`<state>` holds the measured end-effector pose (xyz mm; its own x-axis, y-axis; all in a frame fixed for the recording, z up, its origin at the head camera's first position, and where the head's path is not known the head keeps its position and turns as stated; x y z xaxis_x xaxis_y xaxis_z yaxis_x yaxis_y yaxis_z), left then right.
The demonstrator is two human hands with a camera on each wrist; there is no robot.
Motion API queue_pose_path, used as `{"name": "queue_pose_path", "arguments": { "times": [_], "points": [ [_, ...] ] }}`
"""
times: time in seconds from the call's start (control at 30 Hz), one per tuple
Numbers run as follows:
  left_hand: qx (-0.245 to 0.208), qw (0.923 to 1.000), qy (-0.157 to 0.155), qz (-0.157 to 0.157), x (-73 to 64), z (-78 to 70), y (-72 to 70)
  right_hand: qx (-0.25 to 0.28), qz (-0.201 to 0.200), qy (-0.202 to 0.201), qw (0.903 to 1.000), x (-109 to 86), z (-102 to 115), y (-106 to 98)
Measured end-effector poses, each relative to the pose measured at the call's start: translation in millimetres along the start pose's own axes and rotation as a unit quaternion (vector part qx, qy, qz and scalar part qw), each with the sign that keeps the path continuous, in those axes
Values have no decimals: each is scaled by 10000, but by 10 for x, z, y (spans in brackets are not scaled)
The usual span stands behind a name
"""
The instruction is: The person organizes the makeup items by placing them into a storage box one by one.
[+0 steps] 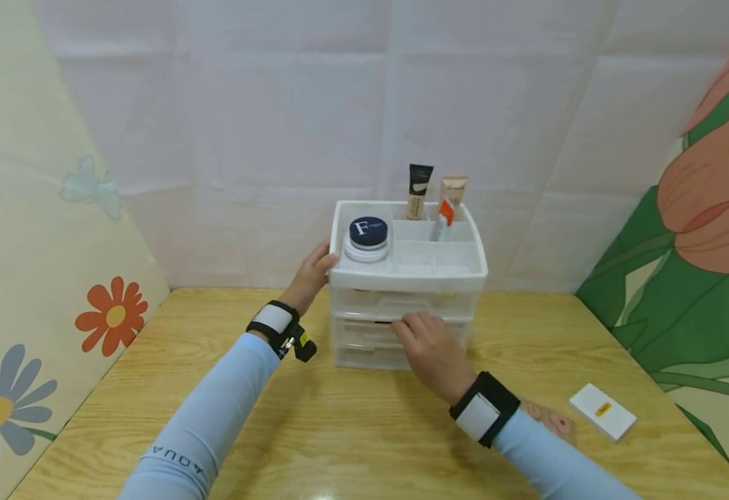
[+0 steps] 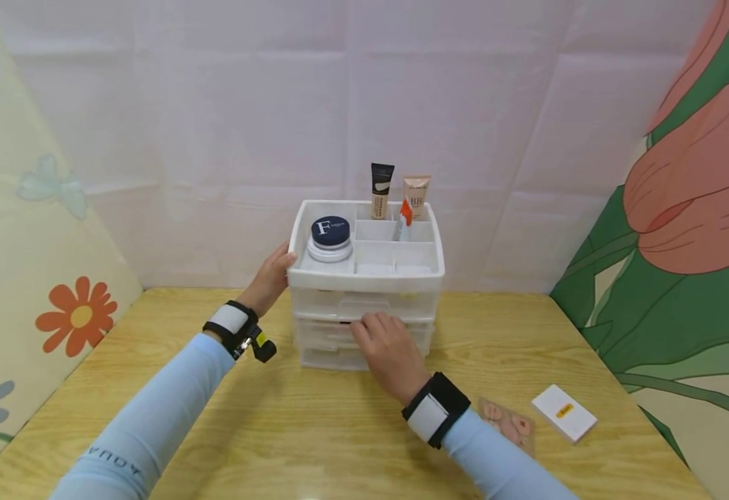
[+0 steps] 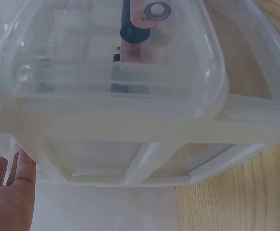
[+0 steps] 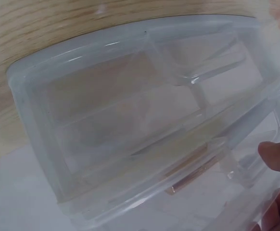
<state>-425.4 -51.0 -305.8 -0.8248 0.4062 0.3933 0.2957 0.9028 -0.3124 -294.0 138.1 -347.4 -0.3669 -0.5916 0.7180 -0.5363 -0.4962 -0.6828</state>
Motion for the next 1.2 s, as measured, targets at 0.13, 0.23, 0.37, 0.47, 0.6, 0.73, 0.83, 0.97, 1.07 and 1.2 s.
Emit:
{"name": "queue_pose_path", "arguments": {
  "times": [0.13, 0.23, 0.37, 0.47, 0.6, 0.73, 0.83, 0.97, 1.07, 1.2],
  "points": [
    [9, 10000, -7, 19, -1, -5, 6, -45, -72, 5, 10000, -1, -34, 17],
    [-9, 10000, -6, 27, -3, -15, 8, -117, -44, 56, 9999, -16, -56, 36],
    [-33, 10000, 24, 5, 0, -18, 5, -175, -168, 17, 9997, -20, -75, 47],
    [-53, 10000, 59, -12, 0, -17, 1, -228, -239, -17, 9995, -21, -82, 55],
    [-39, 10000, 75, -12, -8, -21, -5, -314, -267, -14, 9992, -26, -86, 67],
    [-29, 10000, 54, -1, -4, -20, -4, -417, -293, -26, 9987, -30, -89, 77],
    [-36, 10000, 50, -13, 1, -11, -5, -510, -274, -44, 9983, -32, -90, 85],
    [-46, 10000, 27, -56, -1, 3, -7, -637, -252, -51, 9976, -40, -82, 95],
    [-58, 10000, 7, -42, -5, 9, -1, -583, -304, -105, 9978, -67, -59, 108],
    [-70, 10000, 6, -5, -9, 0, 1, -465, -130, -392, 9981, -118, 12, 173]
  ]
}}
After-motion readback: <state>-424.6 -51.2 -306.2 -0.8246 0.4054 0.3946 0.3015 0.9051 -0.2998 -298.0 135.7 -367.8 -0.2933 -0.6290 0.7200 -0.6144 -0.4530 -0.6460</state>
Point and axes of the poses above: each hand's wrist, its own x-axis towards the middle knuckle, its own y-axis out of the palm, z = x × y, the point moved 5 cm from there along x, towards the middle knuckle, and after that the axes turned 15 degrees about x, right-handed, at the moved point
